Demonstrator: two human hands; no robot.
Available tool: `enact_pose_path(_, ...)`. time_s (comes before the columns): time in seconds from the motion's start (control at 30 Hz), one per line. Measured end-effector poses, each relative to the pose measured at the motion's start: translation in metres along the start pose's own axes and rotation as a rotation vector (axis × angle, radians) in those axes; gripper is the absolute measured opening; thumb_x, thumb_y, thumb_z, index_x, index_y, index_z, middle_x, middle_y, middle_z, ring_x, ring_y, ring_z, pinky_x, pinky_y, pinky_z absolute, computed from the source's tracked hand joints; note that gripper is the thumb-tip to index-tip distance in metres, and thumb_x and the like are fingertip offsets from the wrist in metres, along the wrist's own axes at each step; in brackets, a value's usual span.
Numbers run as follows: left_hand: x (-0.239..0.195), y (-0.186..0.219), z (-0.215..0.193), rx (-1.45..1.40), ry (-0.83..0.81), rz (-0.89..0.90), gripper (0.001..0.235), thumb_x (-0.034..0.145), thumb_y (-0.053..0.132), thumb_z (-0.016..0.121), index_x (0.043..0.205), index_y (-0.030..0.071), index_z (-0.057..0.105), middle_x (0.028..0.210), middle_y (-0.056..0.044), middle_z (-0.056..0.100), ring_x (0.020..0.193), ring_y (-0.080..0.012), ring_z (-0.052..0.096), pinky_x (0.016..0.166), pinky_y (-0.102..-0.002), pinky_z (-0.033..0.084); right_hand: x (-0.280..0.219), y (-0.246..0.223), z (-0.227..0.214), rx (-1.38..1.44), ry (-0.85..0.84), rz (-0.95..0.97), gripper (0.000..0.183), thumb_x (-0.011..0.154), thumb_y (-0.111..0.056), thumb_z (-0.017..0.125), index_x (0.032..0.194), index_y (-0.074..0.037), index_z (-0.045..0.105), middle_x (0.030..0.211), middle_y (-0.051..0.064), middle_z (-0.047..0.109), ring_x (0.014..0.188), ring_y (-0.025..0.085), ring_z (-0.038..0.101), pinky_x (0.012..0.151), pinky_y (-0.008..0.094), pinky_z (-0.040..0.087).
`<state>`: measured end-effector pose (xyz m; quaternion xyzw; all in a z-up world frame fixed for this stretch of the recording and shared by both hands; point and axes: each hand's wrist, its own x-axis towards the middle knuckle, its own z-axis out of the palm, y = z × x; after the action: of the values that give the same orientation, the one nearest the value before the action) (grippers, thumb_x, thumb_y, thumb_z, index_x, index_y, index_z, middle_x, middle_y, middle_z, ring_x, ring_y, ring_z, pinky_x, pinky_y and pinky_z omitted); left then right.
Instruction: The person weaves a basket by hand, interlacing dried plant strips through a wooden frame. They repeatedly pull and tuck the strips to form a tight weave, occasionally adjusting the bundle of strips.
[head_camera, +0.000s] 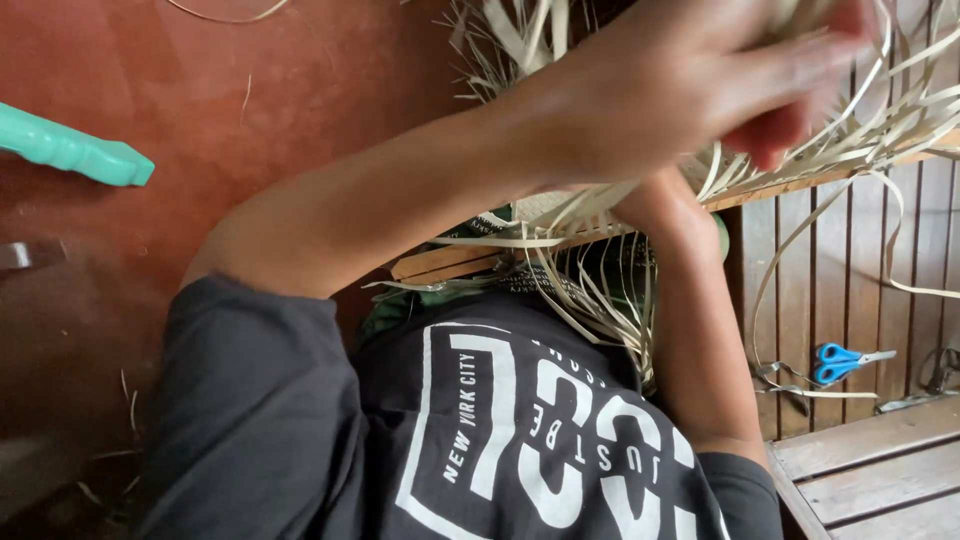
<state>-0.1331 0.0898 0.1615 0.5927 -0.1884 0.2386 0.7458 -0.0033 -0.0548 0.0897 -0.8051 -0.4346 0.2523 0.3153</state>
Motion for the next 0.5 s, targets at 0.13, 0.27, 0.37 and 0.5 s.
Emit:
enact_pose_path(0.13, 0.050, -0.037, 0.039, 0.413, 0.076, 0.404, 0.031, 0.084, 0.018, 0.038, 0.062, 0.014, 0.060, 0.056, 0.008, 0.065, 0.049, -0.0003, 0.056, 0.048, -0.016, 0.039, -0.005, 0.005, -0.016, -0.072, -0.030, -0.032, 0.039, 0.093, 0.007, 0.066, 0.126, 0.001, 0.047, 0.108, 0.015, 0.064, 0.088, 0.024, 0.062, 0.072, 0.034, 0.053)
enact_pose_path(0.27, 0.037, -0.066, 0.049, 1.541, 0.080, -0.274, 0.018, 0.105, 0.028, 0.055, 0.103, 0.015, 0.042, 0.097, 0.002, 0.038, 0.083, -0.0140, 0.033, 0.072, -0.029, 0.028, -0.016, 0.013, -0.025, -0.172, -0.085, -0.038, 0.021, 0.096, 0.002, 0.065, 0.115, 0.000, 0.057, 0.101, 0.012, 0.065, 0.083, 0.023, 0.061, 0.070, 0.035, 0.047)
enact_pose_path(0.37, 0.020, -0.052, 0.012, 1.828, -0.007, 0.043, 0.032, 0.098, 0.049, 0.067, 0.082, 0.021, 0.067, 0.076, 0.007, 0.058, 0.059, -0.0096, 0.052, 0.043, -0.030, 0.039, -0.023, 0.019, -0.029, -0.251, -0.135, -0.032, 0.008, 0.099, -0.003, 0.064, 0.106, 0.000, 0.065, 0.096, 0.009, 0.067, 0.078, 0.023, 0.059, 0.069, 0.037, 0.043)
enact_pose_path(0.5, -0.038, -0.031, 0.013, 1.663, -0.433, -0.231, 0.019, 0.098, 0.028, 0.066, 0.090, 0.015, 0.076, 0.082, -0.002, 0.067, 0.079, -0.0188, 0.057, 0.063, -0.035, 0.052, -0.048, 0.002, -0.027, -0.090, -0.094, -0.047, 0.025, 0.096, 0.006, 0.069, 0.121, 0.006, 0.071, 0.107, 0.016, 0.074, 0.088, 0.020, 0.069, 0.084, 0.030, 0.059)
